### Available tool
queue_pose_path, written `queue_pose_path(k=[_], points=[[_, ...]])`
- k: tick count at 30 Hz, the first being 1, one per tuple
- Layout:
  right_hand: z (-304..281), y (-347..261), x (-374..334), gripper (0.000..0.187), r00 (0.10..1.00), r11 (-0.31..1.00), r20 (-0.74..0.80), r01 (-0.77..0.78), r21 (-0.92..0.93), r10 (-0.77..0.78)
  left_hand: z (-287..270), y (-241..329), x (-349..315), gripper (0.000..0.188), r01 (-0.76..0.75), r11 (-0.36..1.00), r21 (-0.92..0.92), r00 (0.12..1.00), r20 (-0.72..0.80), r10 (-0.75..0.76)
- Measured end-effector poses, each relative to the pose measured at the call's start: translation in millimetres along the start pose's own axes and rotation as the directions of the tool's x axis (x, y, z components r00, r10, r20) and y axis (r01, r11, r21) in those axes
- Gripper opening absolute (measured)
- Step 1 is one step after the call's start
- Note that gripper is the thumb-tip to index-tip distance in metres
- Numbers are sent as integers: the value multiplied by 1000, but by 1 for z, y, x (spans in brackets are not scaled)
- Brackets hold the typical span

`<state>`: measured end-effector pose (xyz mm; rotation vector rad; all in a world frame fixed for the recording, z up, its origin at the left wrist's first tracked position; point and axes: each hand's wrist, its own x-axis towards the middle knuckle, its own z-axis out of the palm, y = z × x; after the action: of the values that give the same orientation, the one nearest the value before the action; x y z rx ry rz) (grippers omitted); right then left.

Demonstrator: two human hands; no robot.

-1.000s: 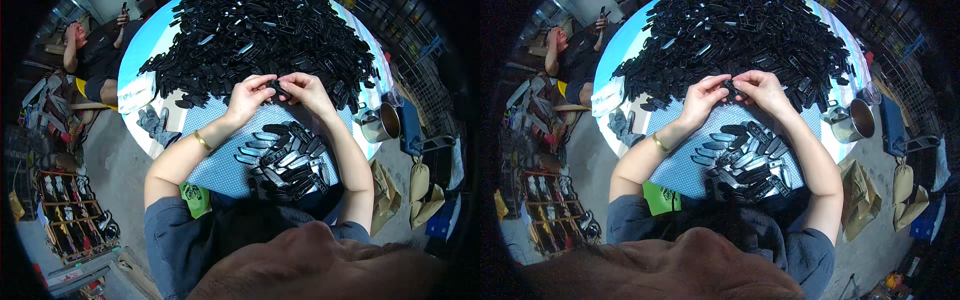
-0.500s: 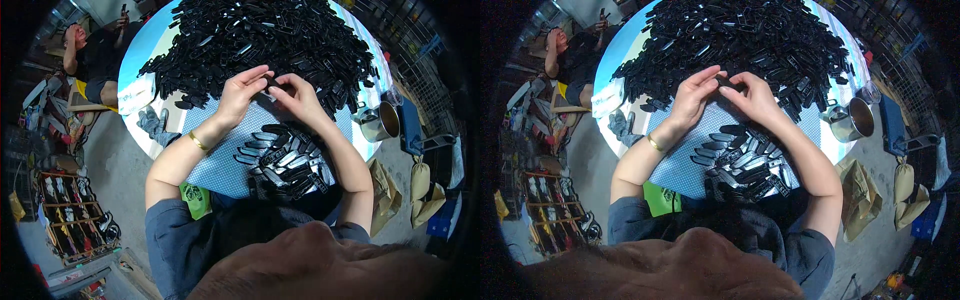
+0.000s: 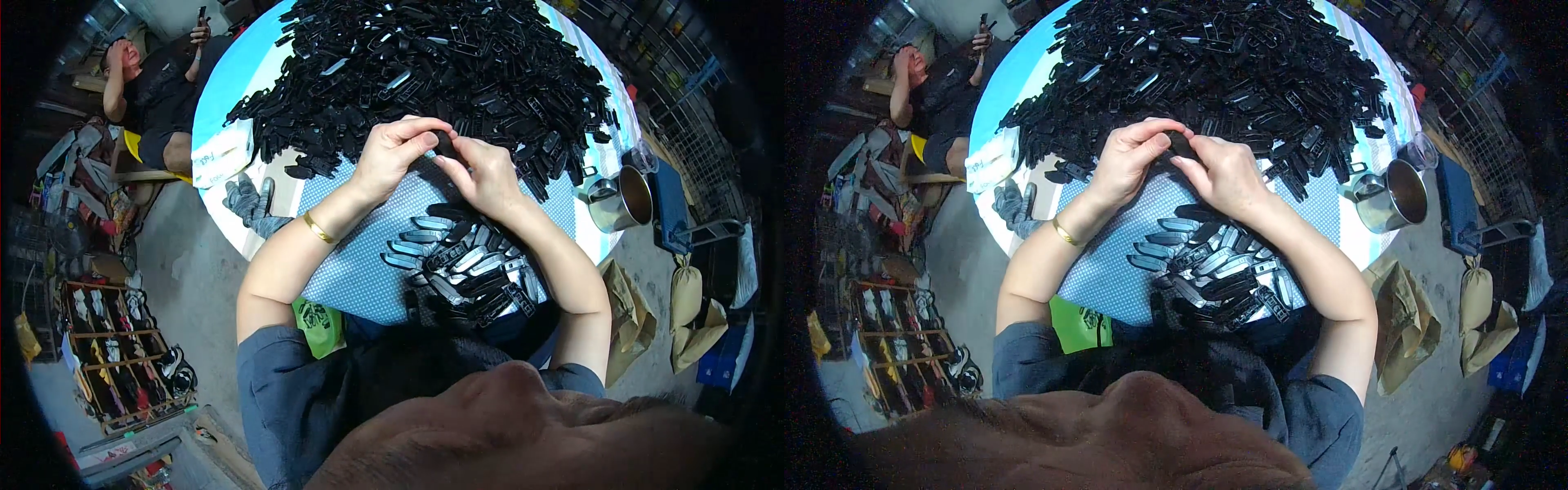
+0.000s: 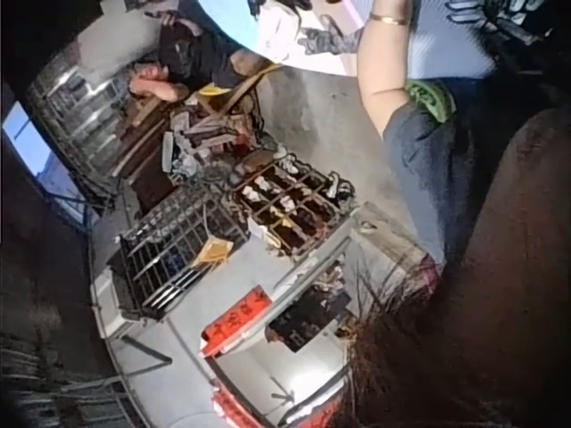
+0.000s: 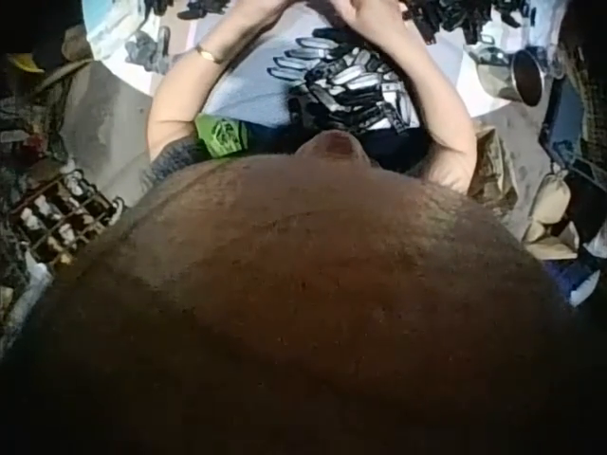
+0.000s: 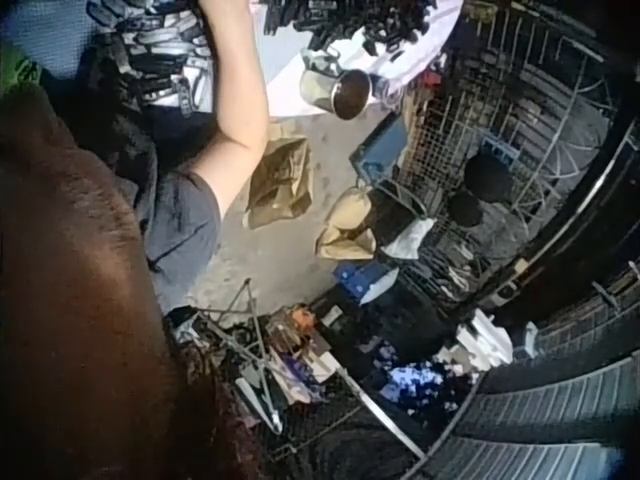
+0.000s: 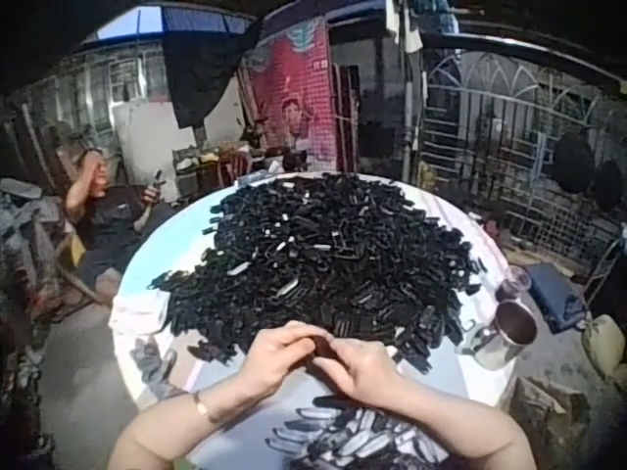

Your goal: Sorting small black plastic components from a large pile on a table.

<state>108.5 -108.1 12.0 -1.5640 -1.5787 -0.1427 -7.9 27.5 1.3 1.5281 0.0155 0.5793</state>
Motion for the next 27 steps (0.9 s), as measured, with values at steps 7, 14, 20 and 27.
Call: queue_pose_path(k=[7, 14, 20, 27], points=[[-33, 15, 17, 30, 930, 978, 325, -202, 57, 173, 13, 20, 2, 23, 225, 960, 164, 974, -68, -217], [-49, 28, 9, 30, 813, 878, 484, -67, -475, 324, 23, 8, -11, 32, 303, 782, 545, 852, 213, -479], [-20, 23, 7, 24, 858, 922, 440, -92, -375, 265, 28, 9, -11, 26, 291, 651, 701, 954, -163, -250], [-6, 5, 11, 10, 941, 987, 324, -51, -149, 98, 24, -18, -9, 25, 393, 913, -115, 872, -269, -409]])
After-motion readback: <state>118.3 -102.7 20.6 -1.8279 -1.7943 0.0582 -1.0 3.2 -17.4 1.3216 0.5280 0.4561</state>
